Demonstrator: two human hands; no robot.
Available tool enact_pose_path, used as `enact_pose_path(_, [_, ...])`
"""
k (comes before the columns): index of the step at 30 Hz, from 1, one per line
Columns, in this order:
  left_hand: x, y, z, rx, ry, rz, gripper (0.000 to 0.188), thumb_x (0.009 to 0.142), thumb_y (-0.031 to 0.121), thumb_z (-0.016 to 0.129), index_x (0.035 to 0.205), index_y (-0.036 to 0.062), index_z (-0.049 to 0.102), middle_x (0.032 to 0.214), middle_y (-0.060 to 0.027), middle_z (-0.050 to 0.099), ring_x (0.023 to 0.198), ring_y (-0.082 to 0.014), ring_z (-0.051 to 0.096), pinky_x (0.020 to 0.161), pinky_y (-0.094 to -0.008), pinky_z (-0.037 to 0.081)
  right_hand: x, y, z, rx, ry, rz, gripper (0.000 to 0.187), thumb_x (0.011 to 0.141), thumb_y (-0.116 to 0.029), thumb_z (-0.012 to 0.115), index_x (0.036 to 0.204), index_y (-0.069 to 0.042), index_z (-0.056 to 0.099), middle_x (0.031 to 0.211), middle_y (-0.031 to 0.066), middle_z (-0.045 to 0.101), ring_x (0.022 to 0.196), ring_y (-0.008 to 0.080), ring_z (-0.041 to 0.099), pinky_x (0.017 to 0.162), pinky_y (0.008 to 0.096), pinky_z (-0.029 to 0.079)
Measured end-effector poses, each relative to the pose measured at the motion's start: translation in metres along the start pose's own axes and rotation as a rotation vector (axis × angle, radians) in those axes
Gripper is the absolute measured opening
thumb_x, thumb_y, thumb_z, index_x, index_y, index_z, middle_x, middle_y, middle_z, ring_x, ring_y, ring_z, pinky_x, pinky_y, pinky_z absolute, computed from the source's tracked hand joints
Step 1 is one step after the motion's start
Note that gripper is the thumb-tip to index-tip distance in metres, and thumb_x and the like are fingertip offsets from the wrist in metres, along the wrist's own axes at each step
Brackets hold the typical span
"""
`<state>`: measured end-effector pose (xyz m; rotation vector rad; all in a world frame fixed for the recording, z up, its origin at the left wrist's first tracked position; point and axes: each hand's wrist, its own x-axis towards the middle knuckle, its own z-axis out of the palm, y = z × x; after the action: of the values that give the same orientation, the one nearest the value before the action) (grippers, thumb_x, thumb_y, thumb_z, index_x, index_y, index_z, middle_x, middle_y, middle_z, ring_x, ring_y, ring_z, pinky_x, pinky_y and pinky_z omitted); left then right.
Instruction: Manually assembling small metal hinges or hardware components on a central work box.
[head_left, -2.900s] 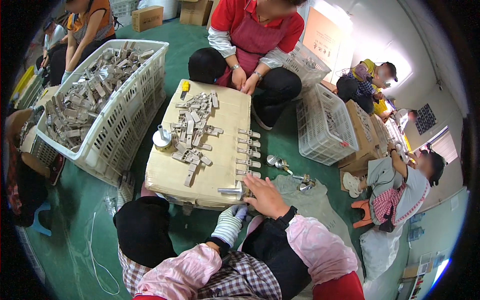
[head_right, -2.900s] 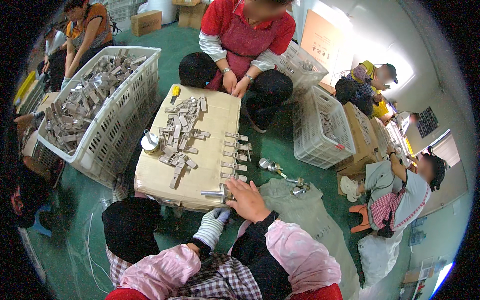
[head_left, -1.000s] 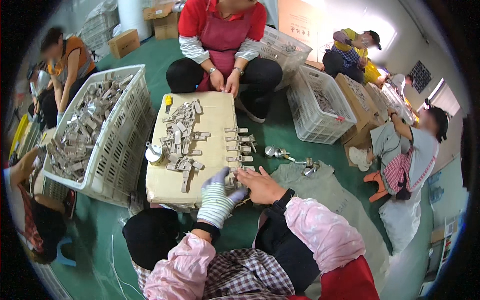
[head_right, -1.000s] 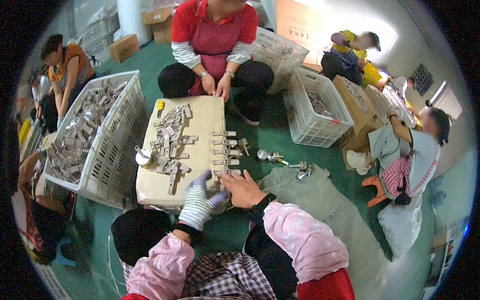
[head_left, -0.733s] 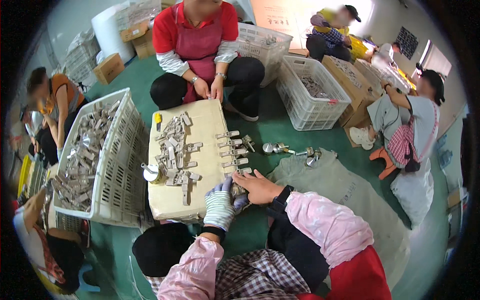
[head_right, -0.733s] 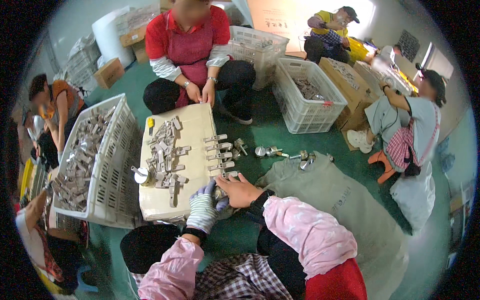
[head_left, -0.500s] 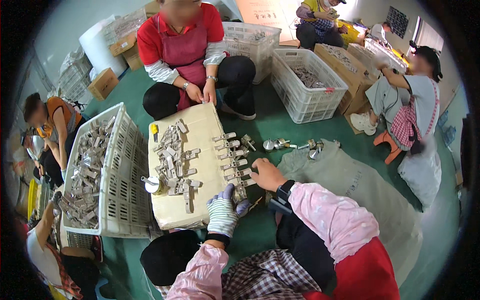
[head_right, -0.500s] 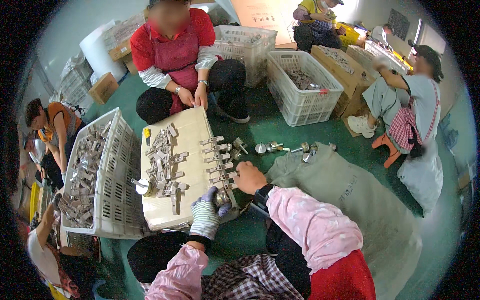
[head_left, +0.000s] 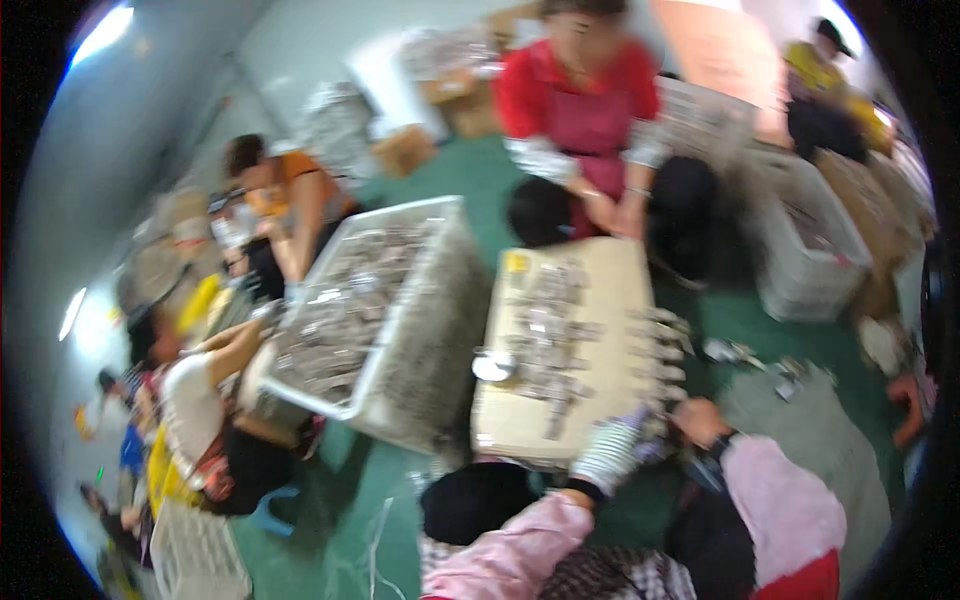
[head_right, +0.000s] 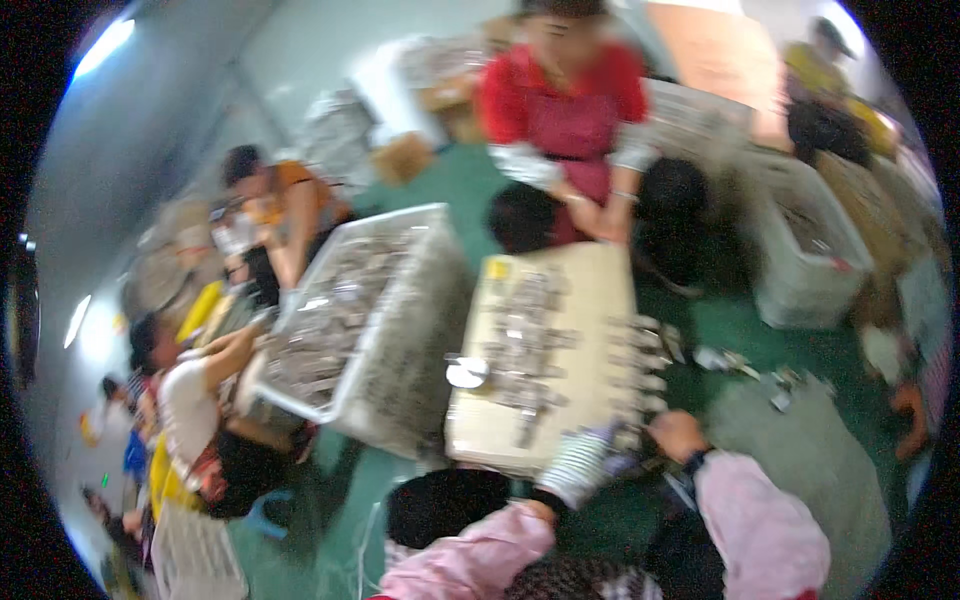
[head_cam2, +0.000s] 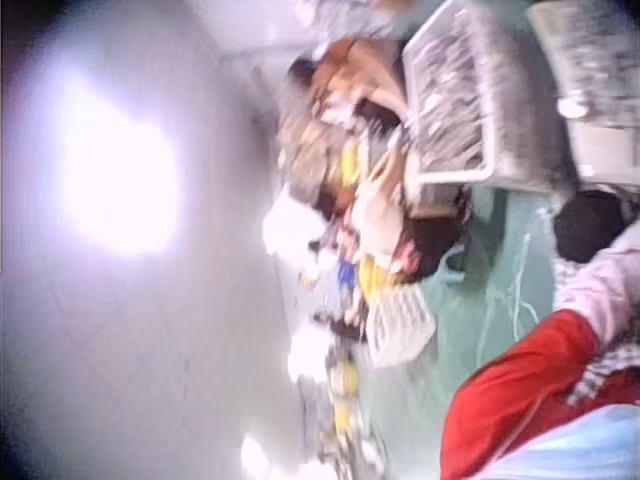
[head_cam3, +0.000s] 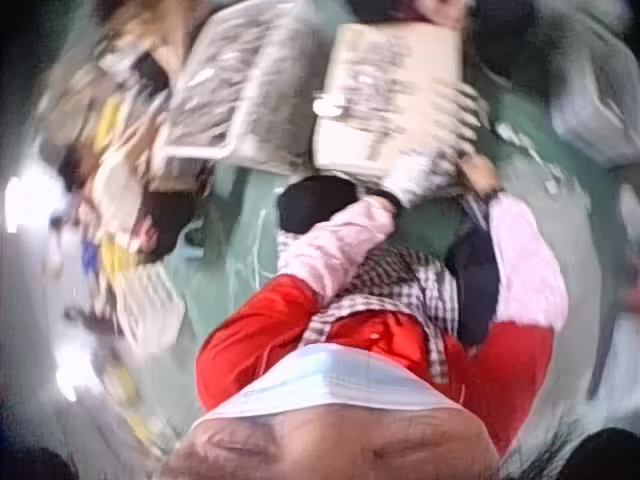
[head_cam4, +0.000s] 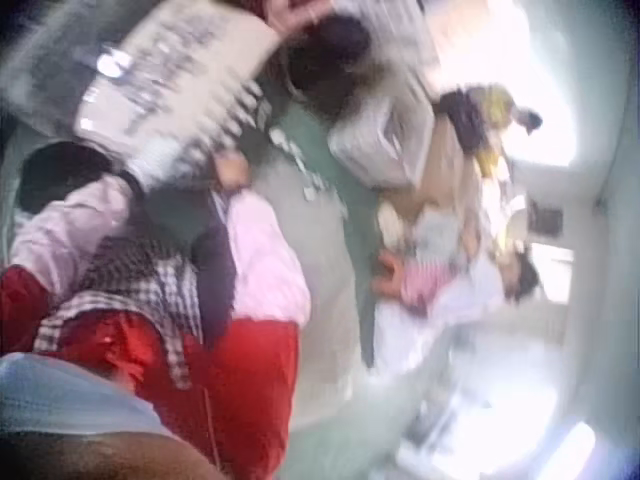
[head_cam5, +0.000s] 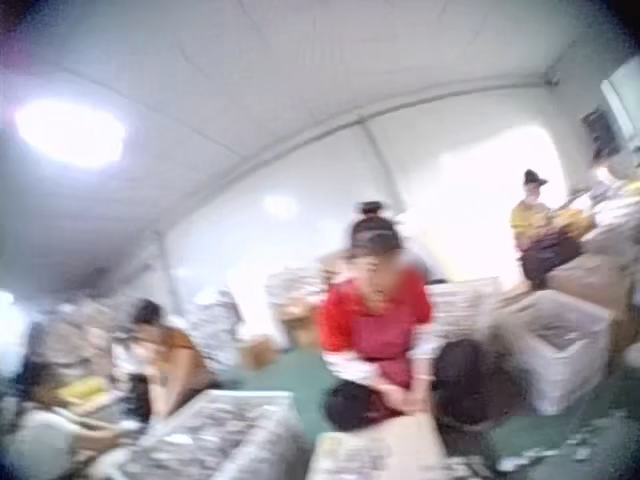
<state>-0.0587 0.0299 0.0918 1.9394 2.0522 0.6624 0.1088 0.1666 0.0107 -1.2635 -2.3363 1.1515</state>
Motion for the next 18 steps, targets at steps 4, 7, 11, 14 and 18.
enact_pose_path(4, [0.001, 0.007, -0.016, -0.062, -0.148, -0.029, 0.056, 0.08, 0.038, 0.06, 0.125, 0.0096, 0.041, 0.099, -0.0213, 0.062, 0.092, -0.0402, 0.058, 0.083, -0.047, 0.041, -0.007, -0.006, -0.025, 0.364, -0.11, 0.255, 0.012, 0.075, -0.007, 0.066, 0.071, 0.004, 0.065, 0.056, 0.0086, 0.059, 0.043, 0.015, 0.057, 0.038, 0.0263, 0.044])
enact_pose_path(7, [-0.002, 0.007, -0.019, -0.05, -0.163, -0.062, 0.057, 0.081, 0.041, 0.058, 0.126, 0.0086, 0.041, 0.101, -0.02, 0.061, 0.093, -0.0383, 0.058, 0.082, -0.0461, 0.041, 0.0, -0.007, -0.026, 0.341, -0.165, 0.341, 0.013, 0.074, -0.007, 0.069, 0.074, 0.005, 0.065, 0.057, 0.0086, 0.06, 0.043, 0.0137, 0.056, 0.039, 0.0265, 0.045])
enact_pose_path(11, [0.001, 0.004, -0.017, -0.049, -0.137, -0.041, 0.057, 0.082, 0.042, 0.055, 0.126, 0.0077, 0.04, 0.102, -0.0198, 0.061, 0.094, -0.0367, 0.059, 0.082, -0.046, 0.041, 0.009, -0.022, -0.033, 0.304, -0.187, 0.401, 0.013, 0.073, -0.008, 0.07, 0.073, 0.005, 0.065, 0.058, 0.008, 0.06, 0.044, 0.0135, 0.057, 0.039, 0.0265, 0.045])
enact_pose_path(14, [0.008, 0.006, -0.02, -0.022, -0.244, -0.077, 0.061, 0.081, 0.04, 0.057, 0.129, 0.0085, 0.039, 0.111, -0.0161, 0.06, 0.096, -0.034, 0.059, 0.084, -0.0449, 0.041, 0.013, -0.021, -0.037, 0.334, -0.204, 0.438, 0.014, 0.073, -0.008, 0.071, 0.073, 0.004, 0.065, 0.057, 0.0078, 0.06, 0.044, 0.0134, 0.057, 0.039, 0.0264, 0.045])
enact_pose_path(18, [0.009, -0.001, -0.012, -0.029, -0.156, -0.042, 0.055, 0.083, 0.04, 0.055, 0.125, 0.008, 0.041, 0.098, -0.0188, 0.063, 0.09, -0.0365, 0.06, 0.078, -0.0459, 0.043, 0.013, -0.023, -0.036, 0.344, -0.228, 0.452, 0.012, 0.072, -0.008, 0.069, 0.073, 0.003, 0.064, 0.058, 0.0079, 0.06, 0.044, 0.0136, 0.057, 0.038, 0.0267, 0.045])
